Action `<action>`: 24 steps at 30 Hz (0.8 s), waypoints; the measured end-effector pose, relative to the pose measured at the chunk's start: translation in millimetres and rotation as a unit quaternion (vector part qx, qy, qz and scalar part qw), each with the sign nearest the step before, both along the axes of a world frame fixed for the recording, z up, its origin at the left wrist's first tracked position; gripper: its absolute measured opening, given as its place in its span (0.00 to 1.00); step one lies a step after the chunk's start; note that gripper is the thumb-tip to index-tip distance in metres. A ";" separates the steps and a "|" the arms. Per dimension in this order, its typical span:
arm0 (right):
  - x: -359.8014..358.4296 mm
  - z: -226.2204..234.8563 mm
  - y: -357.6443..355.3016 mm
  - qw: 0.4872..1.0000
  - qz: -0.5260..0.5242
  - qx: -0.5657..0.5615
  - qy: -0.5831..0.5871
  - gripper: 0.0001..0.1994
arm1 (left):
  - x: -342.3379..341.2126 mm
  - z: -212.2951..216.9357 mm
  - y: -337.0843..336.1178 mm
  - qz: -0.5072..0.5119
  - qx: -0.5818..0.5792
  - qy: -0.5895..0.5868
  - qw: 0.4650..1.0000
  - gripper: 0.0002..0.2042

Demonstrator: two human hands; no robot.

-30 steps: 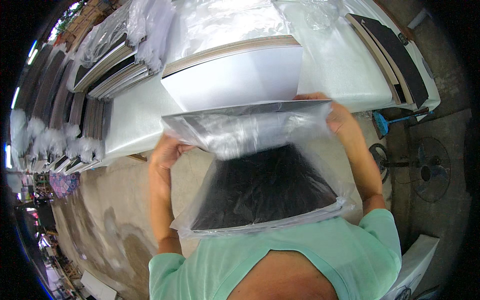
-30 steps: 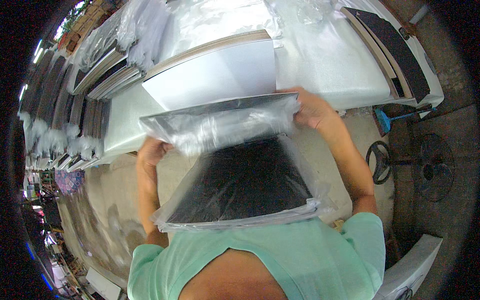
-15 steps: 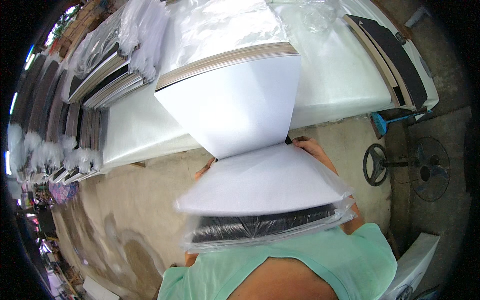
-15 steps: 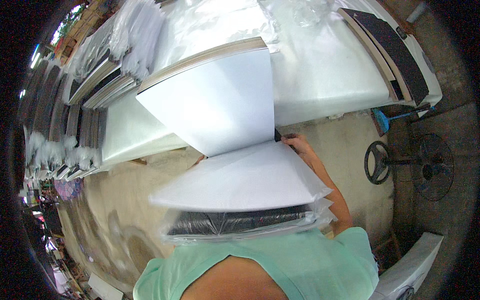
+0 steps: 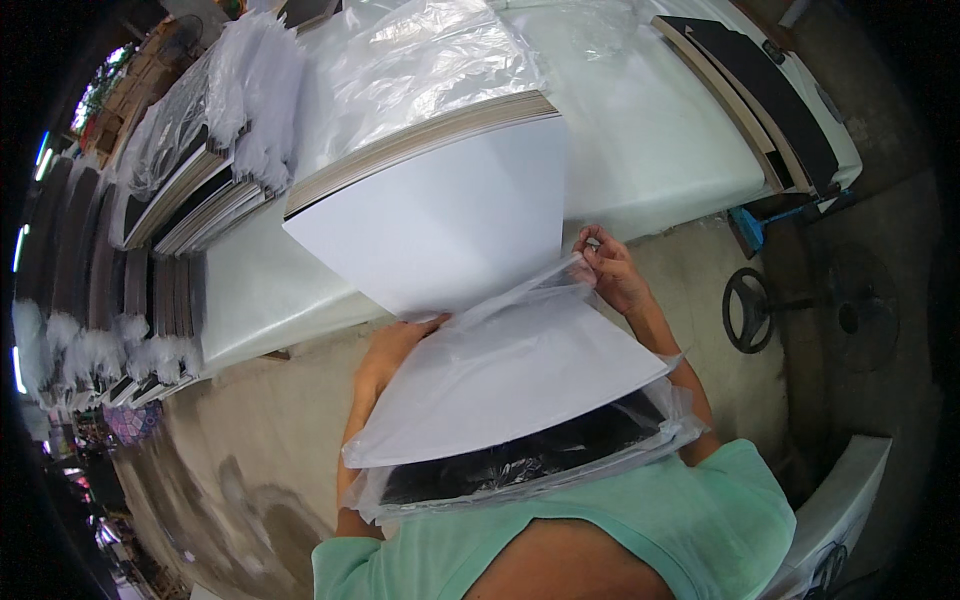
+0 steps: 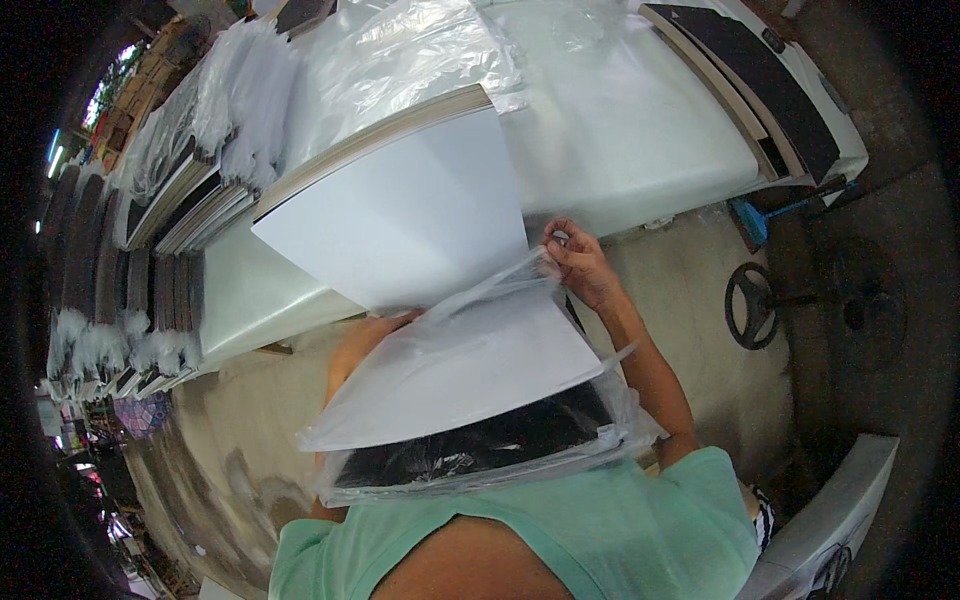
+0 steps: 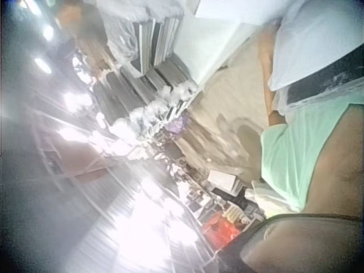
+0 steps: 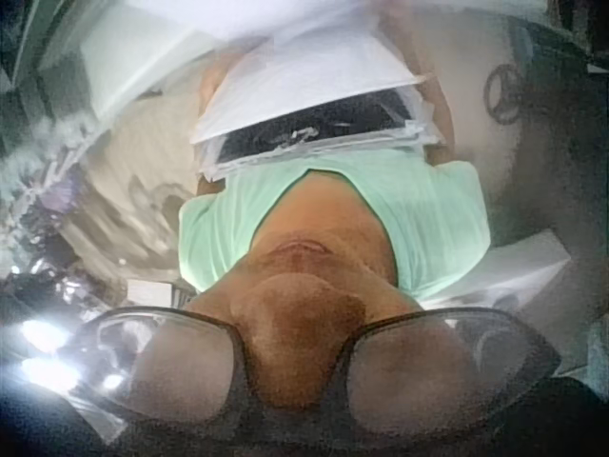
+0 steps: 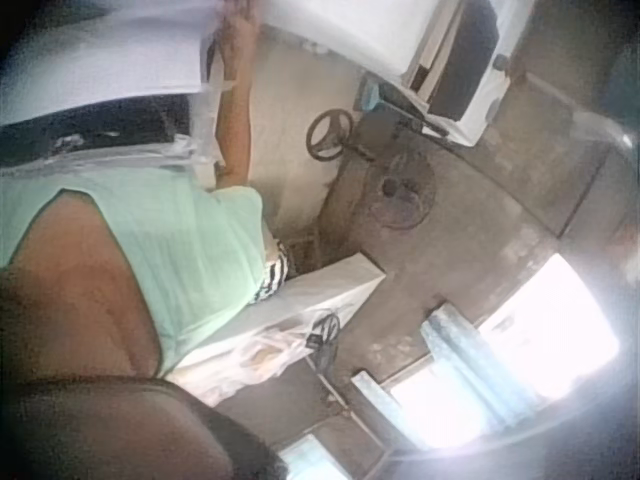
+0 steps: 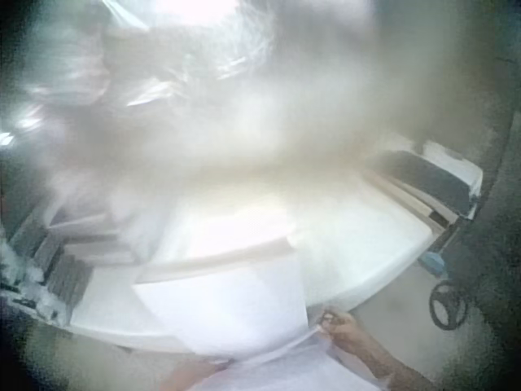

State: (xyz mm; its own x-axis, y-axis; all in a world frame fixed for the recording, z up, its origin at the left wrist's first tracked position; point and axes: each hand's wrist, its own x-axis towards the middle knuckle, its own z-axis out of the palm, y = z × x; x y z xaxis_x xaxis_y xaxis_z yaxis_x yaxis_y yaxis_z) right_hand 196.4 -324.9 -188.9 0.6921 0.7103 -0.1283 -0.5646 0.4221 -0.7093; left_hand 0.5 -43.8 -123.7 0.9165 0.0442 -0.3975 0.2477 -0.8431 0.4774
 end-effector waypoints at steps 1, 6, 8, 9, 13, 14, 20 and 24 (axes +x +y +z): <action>0.1 -0.2 -1.1 1.000 -0.005 -0.013 0.011 0.14 | 3.0 4.1 -2.6 -0.034 -0.030 -0.046 0.998 0.24; 5.2 -11.9 -9.1 0.998 0.039 -0.051 0.012 0.13 | -5.5 -14.0 11.1 -0.027 -0.150 0.036 0.988 0.24; 3.9 -11.8 -13.8 0.999 0.032 -0.033 0.007 0.13 | -8.6 -10.0 10.2 -0.050 -0.151 0.114 0.981 0.25; 2.4 -9.3 -13.6 0.999 0.031 -0.024 0.005 0.13 | -9.1 -10.2 6.8 -0.060 -0.195 0.087 0.975 0.25; -1.5 8.6 -4.6 0.997 0.073 0.004 -0.034 0.13 | 19.2 -19.0 -8.5 -0.099 -0.323 0.079 0.938 0.26; -4.8 16.7 2.2 0.997 0.073 -0.012 -0.034 0.13 | 24.2 -26.1 -10.1 -0.106 -0.342 0.101 0.928 0.26; 4.2 -13.9 -0.6 0.979 0.096 -0.164 -0.068 0.12 | 5.7 -103.5 19.3 0.019 -0.858 -0.037 0.511 0.33; -0.5 -53.4 -7.5 0.926 0.094 -0.322 -0.175 0.13 | -50.8 -189.7 46.5 0.110 -0.831 -0.226 0.496 0.37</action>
State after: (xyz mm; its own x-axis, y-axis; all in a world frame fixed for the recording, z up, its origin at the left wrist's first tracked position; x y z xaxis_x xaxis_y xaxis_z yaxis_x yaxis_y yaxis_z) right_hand 195.9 -332.4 -242.3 0.6428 0.6773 -0.3579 -0.2730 -0.2340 -0.9331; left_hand -50.3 2.7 -313.5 0.9744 0.1184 0.1910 -0.2023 0.8324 0.5160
